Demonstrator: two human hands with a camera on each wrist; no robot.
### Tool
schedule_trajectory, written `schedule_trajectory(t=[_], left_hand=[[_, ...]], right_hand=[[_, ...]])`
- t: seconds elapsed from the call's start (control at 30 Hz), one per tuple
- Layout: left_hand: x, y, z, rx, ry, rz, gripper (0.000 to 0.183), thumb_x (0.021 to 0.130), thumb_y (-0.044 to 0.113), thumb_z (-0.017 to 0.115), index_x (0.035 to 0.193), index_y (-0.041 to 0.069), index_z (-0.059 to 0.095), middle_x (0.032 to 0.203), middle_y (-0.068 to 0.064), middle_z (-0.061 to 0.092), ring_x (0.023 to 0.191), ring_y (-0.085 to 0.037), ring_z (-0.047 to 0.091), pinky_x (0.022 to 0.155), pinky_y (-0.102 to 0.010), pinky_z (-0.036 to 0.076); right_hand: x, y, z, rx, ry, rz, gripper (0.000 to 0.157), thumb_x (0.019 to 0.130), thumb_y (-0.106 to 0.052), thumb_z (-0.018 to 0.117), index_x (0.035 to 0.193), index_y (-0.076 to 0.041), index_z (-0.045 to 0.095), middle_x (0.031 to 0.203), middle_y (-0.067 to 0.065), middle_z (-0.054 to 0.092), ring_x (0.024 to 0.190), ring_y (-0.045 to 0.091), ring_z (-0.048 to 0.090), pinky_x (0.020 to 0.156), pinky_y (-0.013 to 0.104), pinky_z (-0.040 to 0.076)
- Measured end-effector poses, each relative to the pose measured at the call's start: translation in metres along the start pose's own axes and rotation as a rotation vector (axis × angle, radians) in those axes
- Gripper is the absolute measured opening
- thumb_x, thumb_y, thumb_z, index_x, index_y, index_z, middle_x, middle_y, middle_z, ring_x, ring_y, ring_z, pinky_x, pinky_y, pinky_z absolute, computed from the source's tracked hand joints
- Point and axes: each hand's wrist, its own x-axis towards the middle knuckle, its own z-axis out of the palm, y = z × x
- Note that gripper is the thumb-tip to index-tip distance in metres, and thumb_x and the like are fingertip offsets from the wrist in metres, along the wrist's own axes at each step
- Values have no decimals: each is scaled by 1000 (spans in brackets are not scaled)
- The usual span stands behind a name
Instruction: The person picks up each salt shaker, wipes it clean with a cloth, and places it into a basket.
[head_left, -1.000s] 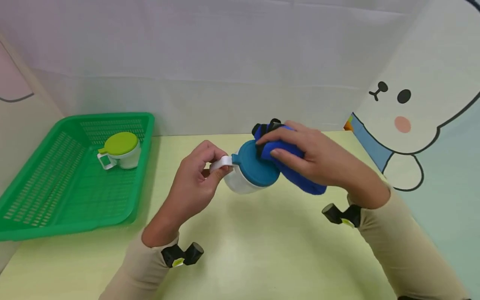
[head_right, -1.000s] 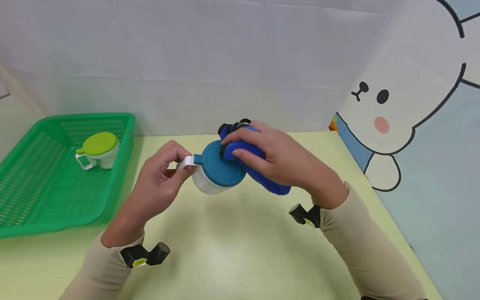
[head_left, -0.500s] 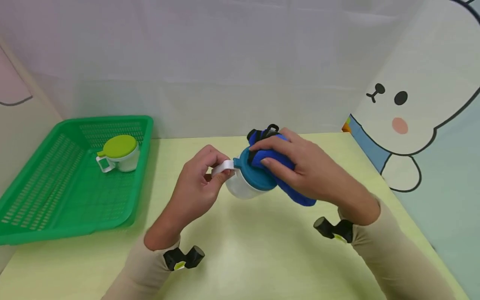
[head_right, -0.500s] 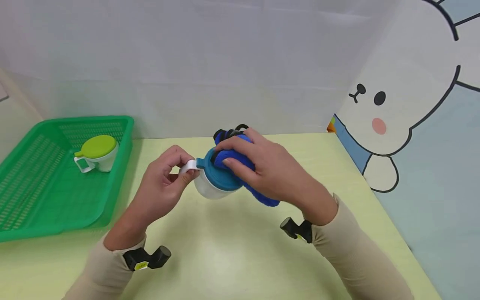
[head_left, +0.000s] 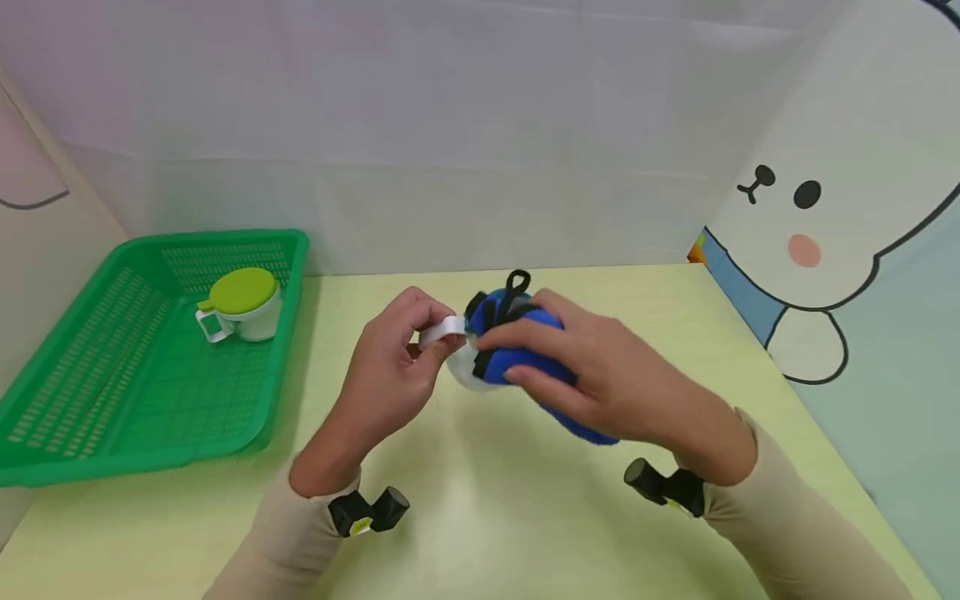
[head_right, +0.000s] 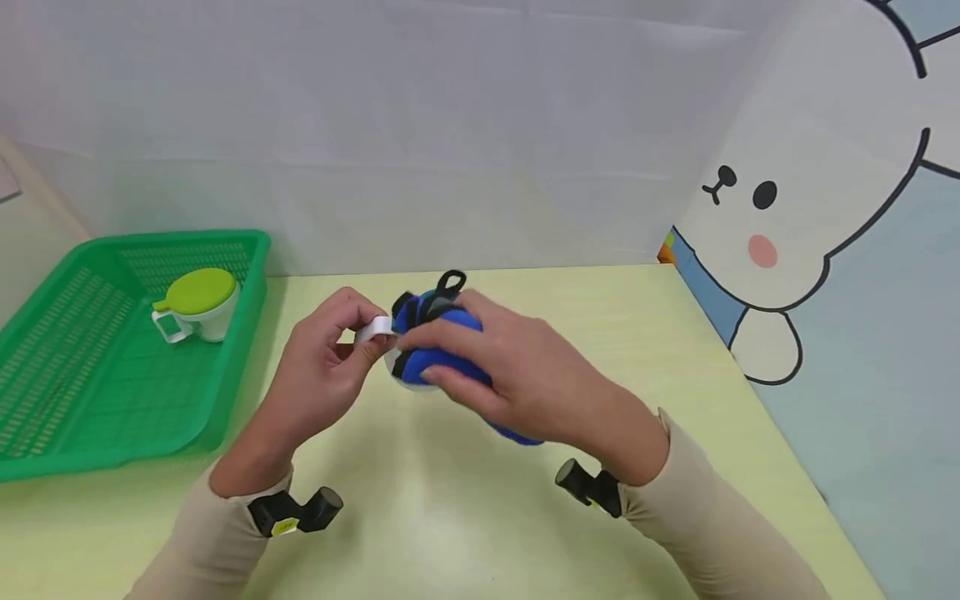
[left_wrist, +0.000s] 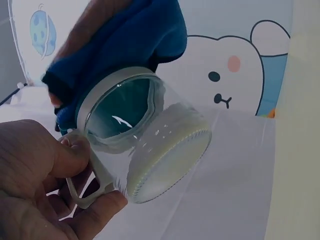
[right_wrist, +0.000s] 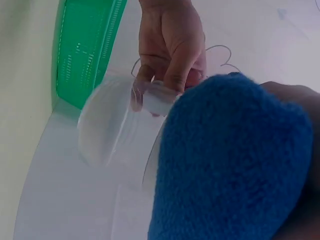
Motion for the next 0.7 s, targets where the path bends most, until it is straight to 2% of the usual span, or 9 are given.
schedule_trajectory(t=[0.1,0.2,0.27,0.4,0.6,0.7], left_hand=[[2,0,-3,7,40,-7,11,93,-3,73,97,6,68,94,-1,56,82,-17,53,59,-25,51],[2,0,-4,-9,61,-24,11,93,-4,73,98,3,67,94,-3,55,85,-18,53,61,-25,53],[1,0,-4,-11,64,-29,10,93,-3,73,98,3,67,95,-3,55,85,-18,53,61,-25,52],[0,-1,-5,-18,53,-30,11,93,-4,73,97,5,67,94,-1,54,84,-17,52,60,-26,52],[0,-3,-3,-30,23,-22,12,94,-5,72,98,5,67,95,-2,54,84,-18,54,61,-27,53],[1,-5,-1,-18,30,-15,10,94,-3,72,97,5,67,94,-1,54,83,-17,53,59,-28,51]], right_hand=[[-4,6,1,41,30,13,34,104,-22,64,137,-28,62,111,1,56,93,15,58,73,35,54],[-6,15,3,20,117,72,34,103,-18,64,137,-25,63,112,3,57,94,17,57,75,38,54],[-8,11,7,9,142,63,33,105,-21,63,137,-24,63,113,5,57,93,18,58,74,39,54],[-13,-1,13,33,108,9,32,107,-34,58,138,-28,62,116,5,57,92,17,61,72,37,57],[-5,14,6,29,114,42,34,104,-20,64,138,-25,63,111,2,56,93,16,56,73,36,54],[-4,5,7,58,62,21,41,104,-25,63,144,-27,56,117,3,58,96,17,60,77,38,56]])
